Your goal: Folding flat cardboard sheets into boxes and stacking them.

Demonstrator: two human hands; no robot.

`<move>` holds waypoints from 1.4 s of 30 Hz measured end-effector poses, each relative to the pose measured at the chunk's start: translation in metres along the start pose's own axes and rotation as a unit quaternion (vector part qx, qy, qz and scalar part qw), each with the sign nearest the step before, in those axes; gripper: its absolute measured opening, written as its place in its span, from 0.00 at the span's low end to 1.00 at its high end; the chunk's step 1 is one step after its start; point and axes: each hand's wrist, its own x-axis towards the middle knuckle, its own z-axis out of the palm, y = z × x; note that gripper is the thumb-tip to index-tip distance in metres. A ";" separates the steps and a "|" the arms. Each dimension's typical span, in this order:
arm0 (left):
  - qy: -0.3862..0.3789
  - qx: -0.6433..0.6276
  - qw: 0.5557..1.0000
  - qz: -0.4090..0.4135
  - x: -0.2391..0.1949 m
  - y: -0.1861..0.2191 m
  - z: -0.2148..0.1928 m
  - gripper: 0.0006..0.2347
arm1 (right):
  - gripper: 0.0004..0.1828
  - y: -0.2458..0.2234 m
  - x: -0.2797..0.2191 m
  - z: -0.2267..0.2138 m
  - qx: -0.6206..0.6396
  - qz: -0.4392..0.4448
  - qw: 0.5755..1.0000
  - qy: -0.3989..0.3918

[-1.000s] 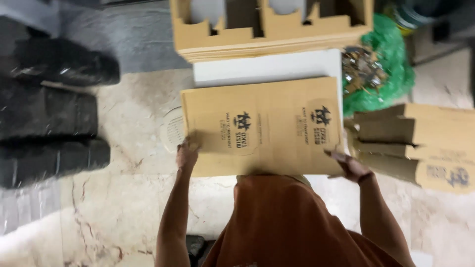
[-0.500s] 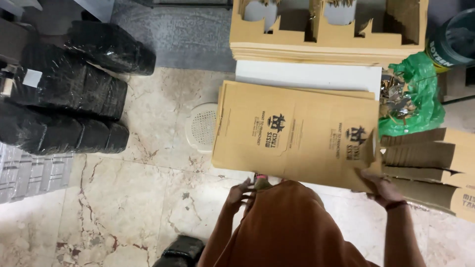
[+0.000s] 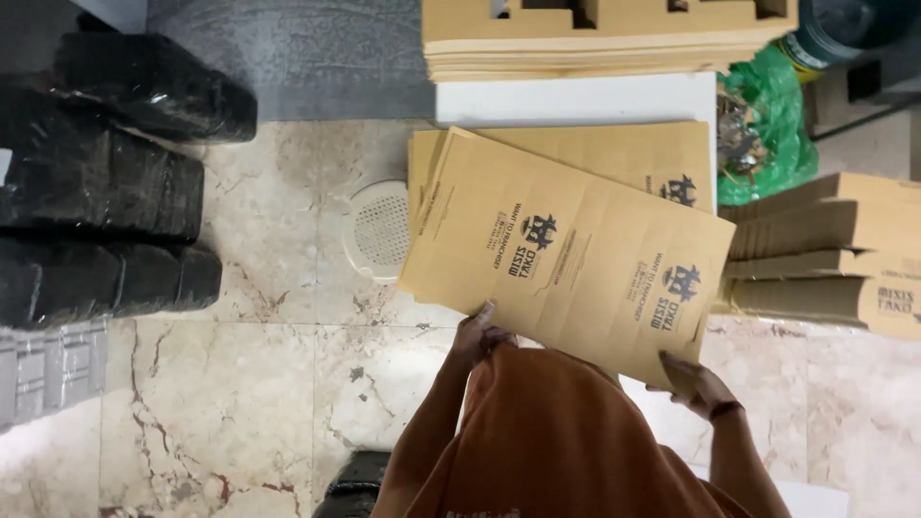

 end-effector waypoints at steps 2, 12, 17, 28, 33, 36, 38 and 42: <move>0.015 -0.007 1.000 0.009 -0.015 0.002 0.010 0.36 | 0.34 0.002 0.017 -0.005 0.038 -0.030 0.998 0.030; -0.338 0.699 0.626 0.077 -0.008 -0.015 0.080 0.18 | 0.43 -0.082 0.025 -0.008 0.097 -0.094 0.983 0.120; -0.095 0.772 0.565 0.274 0.041 -0.018 0.233 0.33 | 0.46 -0.108 0.055 -0.012 -0.154 -0.119 0.965 0.178; 0.065 0.828 0.543 0.119 0.136 -0.071 0.344 0.55 | 0.32 -0.122 0.067 -0.010 -0.312 -0.218 0.911 0.156; 0.008 0.827 0.551 0.111 0.155 -0.064 0.318 0.56 | 0.51 -0.160 0.032 -0.022 -0.275 -0.032 0.958 0.079; 0.020 0.788 0.595 0.154 0.123 -0.026 0.337 0.58 | 0.55 -0.150 0.086 -0.032 -0.322 -0.056 0.940 0.092; 0.041 0.831 0.544 0.103 0.106 -0.026 0.334 0.57 | 0.35 -0.133 0.098 -0.028 -0.390 -0.115 0.903 0.140; 0.061 0.838 0.531 0.109 0.106 -0.027 0.346 0.55 | 0.19 -0.100 0.183 -0.033 -0.483 -0.169 0.846 0.149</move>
